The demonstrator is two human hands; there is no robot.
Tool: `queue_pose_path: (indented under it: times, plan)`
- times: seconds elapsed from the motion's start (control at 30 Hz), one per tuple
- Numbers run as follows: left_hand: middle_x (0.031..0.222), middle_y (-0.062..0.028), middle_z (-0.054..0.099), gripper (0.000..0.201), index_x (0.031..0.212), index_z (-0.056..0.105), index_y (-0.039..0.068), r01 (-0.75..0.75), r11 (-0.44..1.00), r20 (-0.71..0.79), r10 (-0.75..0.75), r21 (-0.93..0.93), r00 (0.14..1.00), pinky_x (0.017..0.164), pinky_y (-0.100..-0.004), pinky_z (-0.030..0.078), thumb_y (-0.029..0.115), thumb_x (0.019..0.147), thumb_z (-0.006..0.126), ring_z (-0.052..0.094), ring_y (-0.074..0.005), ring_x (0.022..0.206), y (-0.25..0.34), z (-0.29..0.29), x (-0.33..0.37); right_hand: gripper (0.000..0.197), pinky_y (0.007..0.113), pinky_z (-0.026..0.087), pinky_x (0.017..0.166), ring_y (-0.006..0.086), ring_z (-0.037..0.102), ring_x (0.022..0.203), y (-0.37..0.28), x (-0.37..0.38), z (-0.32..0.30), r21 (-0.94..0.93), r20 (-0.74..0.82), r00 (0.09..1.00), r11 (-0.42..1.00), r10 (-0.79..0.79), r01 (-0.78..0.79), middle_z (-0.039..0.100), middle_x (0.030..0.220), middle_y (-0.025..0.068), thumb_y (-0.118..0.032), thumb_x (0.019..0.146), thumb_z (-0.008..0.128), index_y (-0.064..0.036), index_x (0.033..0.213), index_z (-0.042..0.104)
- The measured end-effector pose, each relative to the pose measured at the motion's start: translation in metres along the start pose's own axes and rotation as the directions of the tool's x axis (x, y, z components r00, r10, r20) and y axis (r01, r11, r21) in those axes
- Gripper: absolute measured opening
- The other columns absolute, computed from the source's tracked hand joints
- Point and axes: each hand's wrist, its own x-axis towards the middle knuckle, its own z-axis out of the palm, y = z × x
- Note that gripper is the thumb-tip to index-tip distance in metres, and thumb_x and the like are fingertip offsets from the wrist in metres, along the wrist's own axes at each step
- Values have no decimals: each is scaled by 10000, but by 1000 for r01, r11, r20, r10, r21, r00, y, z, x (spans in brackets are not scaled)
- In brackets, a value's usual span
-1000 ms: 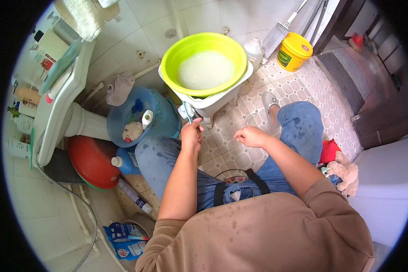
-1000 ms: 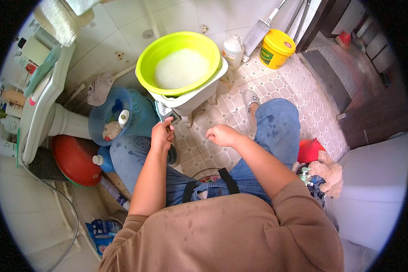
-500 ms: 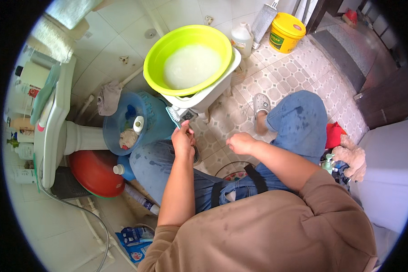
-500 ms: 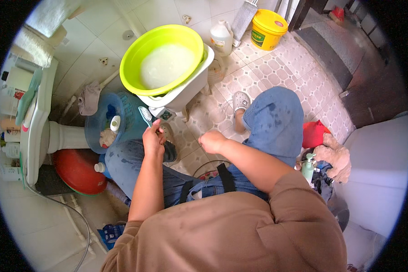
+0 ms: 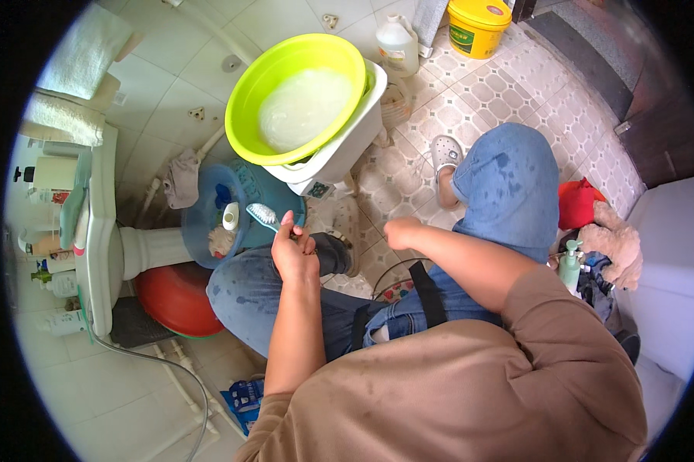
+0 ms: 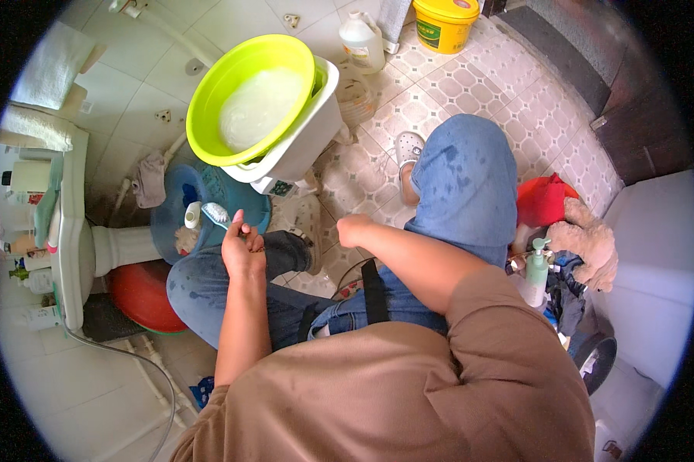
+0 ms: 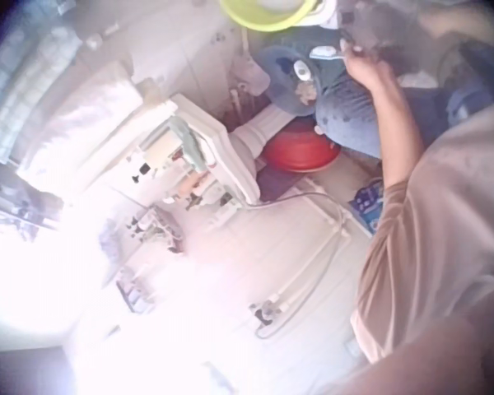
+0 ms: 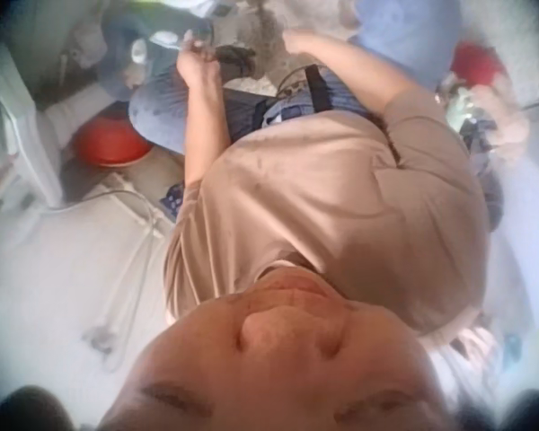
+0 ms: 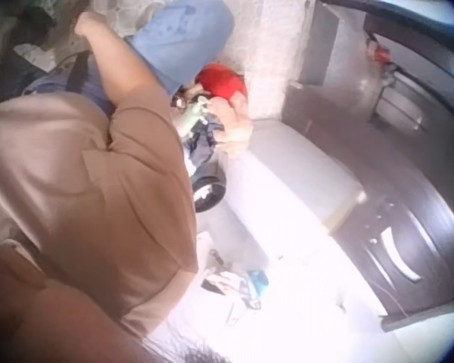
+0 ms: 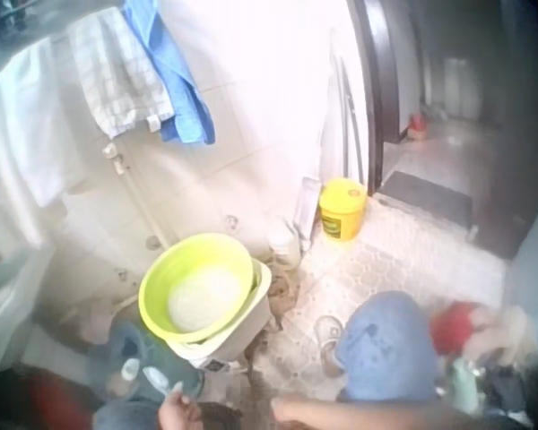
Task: The person scrubs a white clog-style shoe with a toothbrush in a green basin filled with soapy water. They clean the sole, upper, and interior of the shoe, occasionally dipping the brush into the water.
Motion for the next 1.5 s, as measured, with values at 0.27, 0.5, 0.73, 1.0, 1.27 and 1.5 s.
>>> queue_pose_path:
  times: [0.27,0.5,0.73,1.0,1.27,1.5]
  plan:
    - [619,31,400,217,1080,504,61,81,992,114,-69,-102,991,383,-210,190,100,868,529,248,-62,441,25,27,-64,377,348,474,765,269,613,897,73,27,5,555,5,965,802,262,-221,633,966,202,-259,605,688,37,838,663]
    - [603,32,385,219,1063,521,51,165,986,302,-151,-20,941,376,-201,192,90,847,519,249,-59,437,24,52,-95,258,513,362,848,222,486,1098,67,66,70,928,234,951,247,201,-280,636,929,127,-155,604,622,-52,839,652]
    - [604,22,394,242,1081,513,45,185,981,382,-193,59,904,377,-203,202,76,841,510,260,-59,442,19,52,-102,170,359,451,780,262,605,779,66,72,90,943,225,974,-261,37,-208,632,835,122,-107,610,571,-18,751,607]
    - [591,7,432,204,1043,540,35,153,984,418,-176,88,891,376,-195,204,107,854,514,266,-59,426,21,54,-112,138,334,452,710,245,592,705,63,64,85,951,216,976,-233,38,-202,624,735,95,-129,578,590,-55,694,606]
    - [588,2,453,172,1016,563,55,91,978,408,-163,190,898,372,-184,203,106,859,514,318,-53,443,20,52,-120,133,324,450,640,218,576,669,62,56,77,923,44,997,-385,70,-14,593,689,68,-100,551,597,-71,680,599]
    - [577,4,449,177,1014,560,31,21,950,424,-158,311,892,366,-186,200,105,860,516,272,-48,412,16,50,-125,125,314,428,635,214,554,665,59,64,70,935,5,982,-349,188,62,573,678,78,-64,515,601,-46,638,585]
